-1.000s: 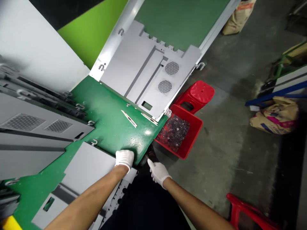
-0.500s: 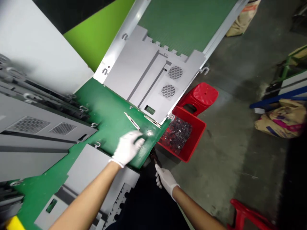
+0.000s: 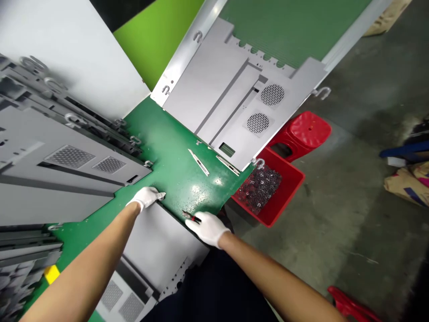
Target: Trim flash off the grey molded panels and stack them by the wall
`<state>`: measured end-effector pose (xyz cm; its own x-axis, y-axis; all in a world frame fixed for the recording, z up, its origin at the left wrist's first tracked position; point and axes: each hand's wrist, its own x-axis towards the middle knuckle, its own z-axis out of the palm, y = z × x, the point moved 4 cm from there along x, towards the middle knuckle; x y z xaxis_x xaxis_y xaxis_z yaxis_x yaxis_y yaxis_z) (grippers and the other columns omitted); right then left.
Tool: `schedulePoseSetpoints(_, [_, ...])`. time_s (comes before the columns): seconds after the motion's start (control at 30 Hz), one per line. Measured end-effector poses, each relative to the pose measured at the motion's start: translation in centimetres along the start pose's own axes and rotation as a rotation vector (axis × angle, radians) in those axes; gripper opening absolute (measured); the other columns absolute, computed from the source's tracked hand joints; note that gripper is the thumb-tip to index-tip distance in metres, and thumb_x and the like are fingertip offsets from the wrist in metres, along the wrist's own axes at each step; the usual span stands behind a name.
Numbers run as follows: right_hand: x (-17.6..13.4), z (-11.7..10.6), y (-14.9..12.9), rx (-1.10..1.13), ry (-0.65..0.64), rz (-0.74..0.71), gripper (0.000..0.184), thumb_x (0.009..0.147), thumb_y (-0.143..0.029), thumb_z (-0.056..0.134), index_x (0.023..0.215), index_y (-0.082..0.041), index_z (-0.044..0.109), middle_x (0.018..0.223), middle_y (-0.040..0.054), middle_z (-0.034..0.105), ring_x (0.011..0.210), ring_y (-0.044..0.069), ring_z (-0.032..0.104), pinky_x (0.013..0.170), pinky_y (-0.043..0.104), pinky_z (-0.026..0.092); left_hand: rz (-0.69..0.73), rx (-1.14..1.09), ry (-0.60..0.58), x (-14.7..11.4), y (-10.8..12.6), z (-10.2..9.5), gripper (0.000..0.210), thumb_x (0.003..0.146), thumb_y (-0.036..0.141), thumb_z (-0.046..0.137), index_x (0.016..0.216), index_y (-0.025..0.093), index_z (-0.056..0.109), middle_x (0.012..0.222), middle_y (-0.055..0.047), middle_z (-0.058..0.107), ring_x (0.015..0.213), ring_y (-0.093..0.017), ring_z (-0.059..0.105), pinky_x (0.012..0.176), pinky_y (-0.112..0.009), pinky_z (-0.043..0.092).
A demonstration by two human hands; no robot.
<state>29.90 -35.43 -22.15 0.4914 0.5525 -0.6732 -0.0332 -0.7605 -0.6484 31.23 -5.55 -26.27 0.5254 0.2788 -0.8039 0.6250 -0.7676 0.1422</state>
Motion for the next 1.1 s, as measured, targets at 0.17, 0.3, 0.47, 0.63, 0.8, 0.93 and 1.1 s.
schedulePoseSetpoints(0.17, [6.2,2.8,-4.3,-0.068,-0.121,-0.067,0.066,0.091,-0.076,0.033,0.101,-0.021,0.069,0.107,0.0130,0.074,0.094,0.028,0.068,0.075,0.034,0.046,0.079,0.019,-0.090,-0.2,1.5,0.2,0.047,0.077,0.065,0.058,0.075,0.021,0.075,0.079,-0.004,0.074,0.072,-0.018,0.063,0.068,-0.026,0.047])
schedulePoseSetpoints(0.3, [7.6,4.1,-5.1,-0.104,-0.096,-0.032,0.064,0.092,-0.072,0.032,0.103,-0.021,0.069,0.106,0.0138,0.074,0.096,0.029,0.069,0.075,0.036,0.048,0.098,-0.168,-0.105,-1.1,1.1,-0.1,0.049,0.075,0.066,0.062,0.083,0.020,0.078,0.085,-0.005,0.077,0.077,-0.020,0.065,0.072,-0.026,0.049])
schedulePoseSetpoints(0.47, [7.4,4.6,-4.7,-0.095,-0.087,0.027,0.062,0.092,-0.070,0.033,0.101,-0.021,0.071,0.103,0.0144,0.075,0.096,0.030,0.070,0.075,0.036,0.048,0.102,-0.450,-0.168,-1.2,-0.4,0.3,0.047,0.064,0.060,0.075,0.088,0.020,0.080,0.094,-0.005,0.079,0.093,-0.024,0.068,0.084,-0.026,0.051])
schedulePoseSetpoints(0.63, [7.9,4.9,-5.2,-0.118,-0.070,-0.008,0.060,0.093,-0.069,0.033,0.098,-0.023,0.071,0.101,0.0131,0.075,0.095,0.030,0.070,0.076,0.036,0.049,0.125,-0.516,-0.159,-1.1,-0.5,0.4,0.049,0.061,0.060,0.079,0.087,0.019,0.080,0.093,-0.006,0.079,0.094,-0.025,0.068,0.086,-0.027,0.051])
schedulePoseSetpoints(0.8, [8.0,5.0,-5.4,-0.193,-0.028,-0.036,0.062,0.095,-0.068,0.029,0.099,-0.023,0.070,0.098,0.0130,0.075,0.092,0.029,0.071,0.076,0.037,0.050,0.133,-0.538,-0.151,-2.0,0.2,0.2,0.048,0.061,0.060,0.079,0.085,0.019,0.080,0.093,-0.005,0.079,0.094,-0.024,0.068,0.086,-0.027,0.051])
schedulePoseSetpoints(0.93, [8.2,4.9,-5.6,-0.252,-0.013,-0.054,0.070,0.095,-0.071,0.025,0.099,-0.019,0.071,0.093,0.0158,0.075,0.090,0.032,0.072,0.076,0.040,0.052,0.134,-0.557,-0.145,-2.1,0.2,0.2,0.049,0.060,0.061,0.080,0.085,0.019,0.080,0.092,-0.006,0.079,0.092,-0.024,0.069,0.085,-0.028,0.053])
schedulePoseSetpoints(1.1, [8.4,5.3,-5.8,-0.276,-0.019,0.071,0.076,0.095,-0.072,0.020,0.097,-0.017,0.074,0.097,0.0189,0.075,0.094,0.034,0.072,0.078,0.043,0.053,0.139,-0.538,-0.142,-1.8,0.0,0.6,0.047,0.061,0.060,0.080,0.085,0.019,0.080,0.091,-0.006,0.078,0.090,-0.023,0.069,0.083,-0.028,0.053])
